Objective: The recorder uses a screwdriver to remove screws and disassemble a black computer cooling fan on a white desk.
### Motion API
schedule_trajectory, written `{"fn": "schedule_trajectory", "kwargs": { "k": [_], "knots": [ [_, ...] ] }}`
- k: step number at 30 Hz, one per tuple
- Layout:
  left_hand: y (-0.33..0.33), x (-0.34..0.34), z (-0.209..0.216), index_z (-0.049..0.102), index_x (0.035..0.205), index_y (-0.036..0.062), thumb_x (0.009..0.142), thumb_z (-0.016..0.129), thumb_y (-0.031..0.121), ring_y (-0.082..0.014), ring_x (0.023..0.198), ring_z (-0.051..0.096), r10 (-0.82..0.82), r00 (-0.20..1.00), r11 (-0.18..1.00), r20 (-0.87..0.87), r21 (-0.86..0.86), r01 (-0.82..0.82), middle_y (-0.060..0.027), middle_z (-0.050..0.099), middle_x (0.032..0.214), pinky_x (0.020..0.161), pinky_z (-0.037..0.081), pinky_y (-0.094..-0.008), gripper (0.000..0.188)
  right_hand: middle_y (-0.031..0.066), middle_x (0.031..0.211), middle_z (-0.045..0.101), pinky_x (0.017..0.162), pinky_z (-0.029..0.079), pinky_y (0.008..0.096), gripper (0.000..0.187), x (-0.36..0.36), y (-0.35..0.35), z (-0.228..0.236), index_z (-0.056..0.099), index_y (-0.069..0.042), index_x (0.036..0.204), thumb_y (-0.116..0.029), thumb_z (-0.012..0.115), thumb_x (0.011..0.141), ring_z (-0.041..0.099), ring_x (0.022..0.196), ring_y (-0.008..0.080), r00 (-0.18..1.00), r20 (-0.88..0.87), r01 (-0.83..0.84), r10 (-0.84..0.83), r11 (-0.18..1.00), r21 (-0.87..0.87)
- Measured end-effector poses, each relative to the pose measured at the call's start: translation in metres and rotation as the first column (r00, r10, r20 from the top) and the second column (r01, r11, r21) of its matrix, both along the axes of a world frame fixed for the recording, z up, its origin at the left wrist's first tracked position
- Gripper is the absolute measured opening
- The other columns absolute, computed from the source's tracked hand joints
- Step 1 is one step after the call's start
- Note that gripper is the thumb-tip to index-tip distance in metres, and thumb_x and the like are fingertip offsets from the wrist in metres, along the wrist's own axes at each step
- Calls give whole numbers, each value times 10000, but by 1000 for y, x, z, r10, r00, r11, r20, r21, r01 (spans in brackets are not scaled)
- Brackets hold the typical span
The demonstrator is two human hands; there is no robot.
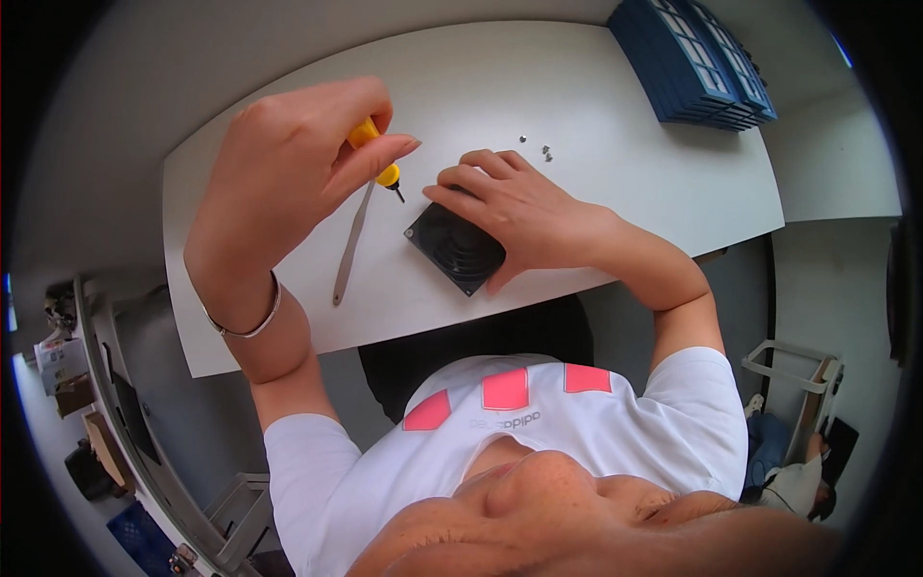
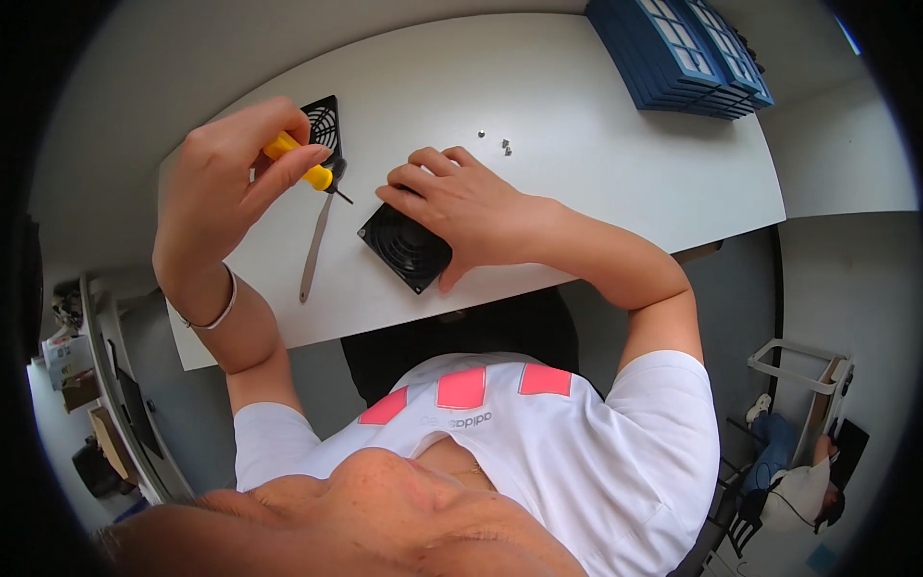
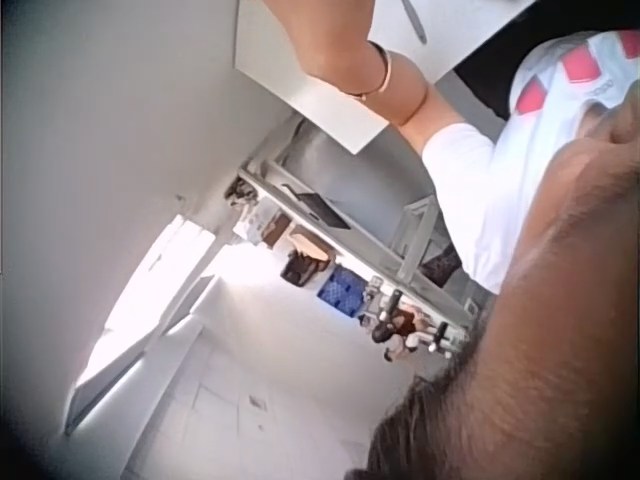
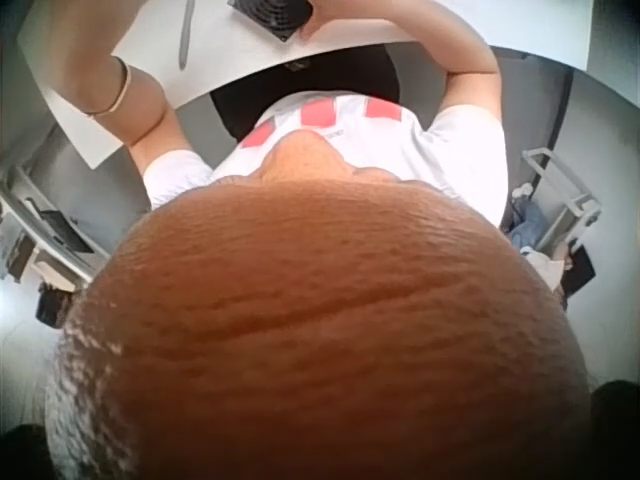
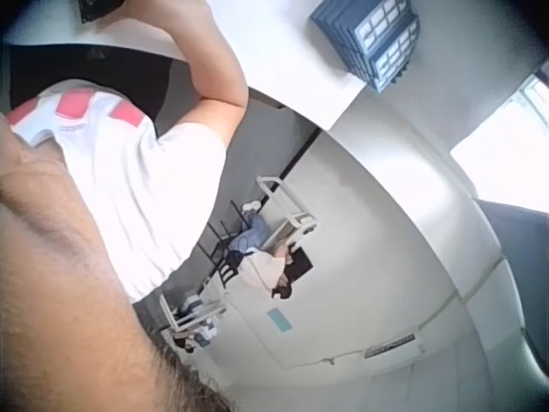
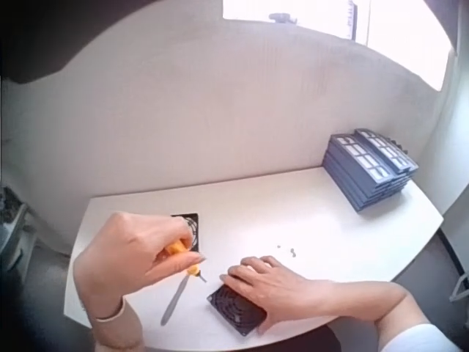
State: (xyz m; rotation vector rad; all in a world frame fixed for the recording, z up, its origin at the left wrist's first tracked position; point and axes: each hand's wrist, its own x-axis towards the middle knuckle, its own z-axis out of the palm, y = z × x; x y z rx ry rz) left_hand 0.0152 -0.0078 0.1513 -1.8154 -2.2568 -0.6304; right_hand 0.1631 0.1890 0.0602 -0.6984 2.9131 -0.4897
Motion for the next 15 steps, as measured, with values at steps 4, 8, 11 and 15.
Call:
{"fn": "schedule_trajectory", "kwargs": {
  "k": [4,8,11,15],
  "knots": [
    [5,3,-5,611,866,48,869,758,282,-184,575,598,-15,999,998,-31,-59,13,-75,620,711,531,446,-272,276,99,1307,502,1019,375,411,1142,1,12,3,451,-40,1409,-465,948,473,436,1252,282,991,-78,112,-105,989,96],
    [10,6,-9,601,877,70,887,732,307,-220,595,590,-48,998,997,-50,-64,45,-69,621,719,545,450,-305,271,96,1283,510,1005,384,392,1133,1,14,4,464,-51,1402,-498,943,477,452,1219,278,991,-64,128,-121,983,130],
    [14,6,-12,593,889,81,902,709,323,-239,601,583,-59,995,994,-82,-97,51,-62,619,722,552,450,-323,269,86,1224,523,986,391,376,1123,4,13,7,475,-56,1394,-514,937,480,469,1168,267,987,-42,162,-158,971,176],
    [17,8,-17,588,889,90,910,697,318,-244,597,578,-78,993,994,-87,-86,71,-55,616,720,552,449,-326,254,74,1148,527,968,396,363,1120,3,11,7,480,-56,1391,-525,933,480,482,1113,258,982,-38,191,-187,960,207]
  ]
}}
